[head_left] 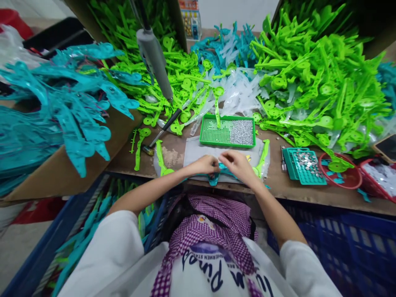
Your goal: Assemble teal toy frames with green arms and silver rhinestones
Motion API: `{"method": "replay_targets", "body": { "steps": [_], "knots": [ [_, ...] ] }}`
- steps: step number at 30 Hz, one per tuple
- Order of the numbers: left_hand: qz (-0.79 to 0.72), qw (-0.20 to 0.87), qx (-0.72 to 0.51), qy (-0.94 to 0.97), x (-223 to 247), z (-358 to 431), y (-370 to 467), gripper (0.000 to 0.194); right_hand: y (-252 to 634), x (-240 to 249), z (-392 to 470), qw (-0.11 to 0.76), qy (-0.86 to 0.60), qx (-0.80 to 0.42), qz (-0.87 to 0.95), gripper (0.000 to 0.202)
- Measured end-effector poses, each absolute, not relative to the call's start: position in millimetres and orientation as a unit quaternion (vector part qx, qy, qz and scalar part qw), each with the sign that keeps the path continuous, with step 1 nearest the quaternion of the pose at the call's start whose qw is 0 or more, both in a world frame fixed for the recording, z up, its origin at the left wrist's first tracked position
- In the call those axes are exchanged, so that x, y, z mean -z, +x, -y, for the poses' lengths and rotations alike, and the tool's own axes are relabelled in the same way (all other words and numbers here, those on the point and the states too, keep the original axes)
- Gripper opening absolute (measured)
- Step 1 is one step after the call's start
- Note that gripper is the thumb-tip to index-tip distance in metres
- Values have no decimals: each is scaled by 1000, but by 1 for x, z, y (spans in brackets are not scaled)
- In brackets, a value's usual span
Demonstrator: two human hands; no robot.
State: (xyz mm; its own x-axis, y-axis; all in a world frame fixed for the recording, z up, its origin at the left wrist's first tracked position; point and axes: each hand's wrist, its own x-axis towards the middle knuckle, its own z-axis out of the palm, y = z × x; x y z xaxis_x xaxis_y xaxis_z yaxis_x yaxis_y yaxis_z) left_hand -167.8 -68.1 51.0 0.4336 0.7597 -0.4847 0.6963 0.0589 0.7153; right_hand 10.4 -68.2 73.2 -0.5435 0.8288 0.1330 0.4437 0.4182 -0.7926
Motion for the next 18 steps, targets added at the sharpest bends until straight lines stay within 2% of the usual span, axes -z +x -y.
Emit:
{"method": "replay_targets", "body": {
  "steps": [2, 5, 7, 10, 12, 14, 18],
  "knots": [
    [-538, 578, -33, 612, -46, 59, -170, 15, 16, -54, 102, 249, -416, -324, 813, 35],
    [-543, 603, -62, 581, -38, 56, -172, 17, 6, -30, 136, 218, -410, -239, 853, 44],
    [-543, 592, -86, 590, -33, 58, -174, 16, -3, -22, 140, 228, -421, -212, 852, 35],
    [-544, 575, -113, 601, -31, 65, -177, 18, -4, -20, 126, 269, -437, -257, 819, 26],
    [-548, 526, -135, 636, -31, 74, -178, 18, 5, -21, 114, 285, -447, -310, 789, 22],
    [-561, 430, -169, 687, -31, 86, -176, 15, 16, -21, 104, 277, -460, -347, 769, 20],
    [-585, 281, -236, 724, -23, 114, -171, 13, 33, -26, 95, 241, -450, -355, 784, 20]
  ]
}}
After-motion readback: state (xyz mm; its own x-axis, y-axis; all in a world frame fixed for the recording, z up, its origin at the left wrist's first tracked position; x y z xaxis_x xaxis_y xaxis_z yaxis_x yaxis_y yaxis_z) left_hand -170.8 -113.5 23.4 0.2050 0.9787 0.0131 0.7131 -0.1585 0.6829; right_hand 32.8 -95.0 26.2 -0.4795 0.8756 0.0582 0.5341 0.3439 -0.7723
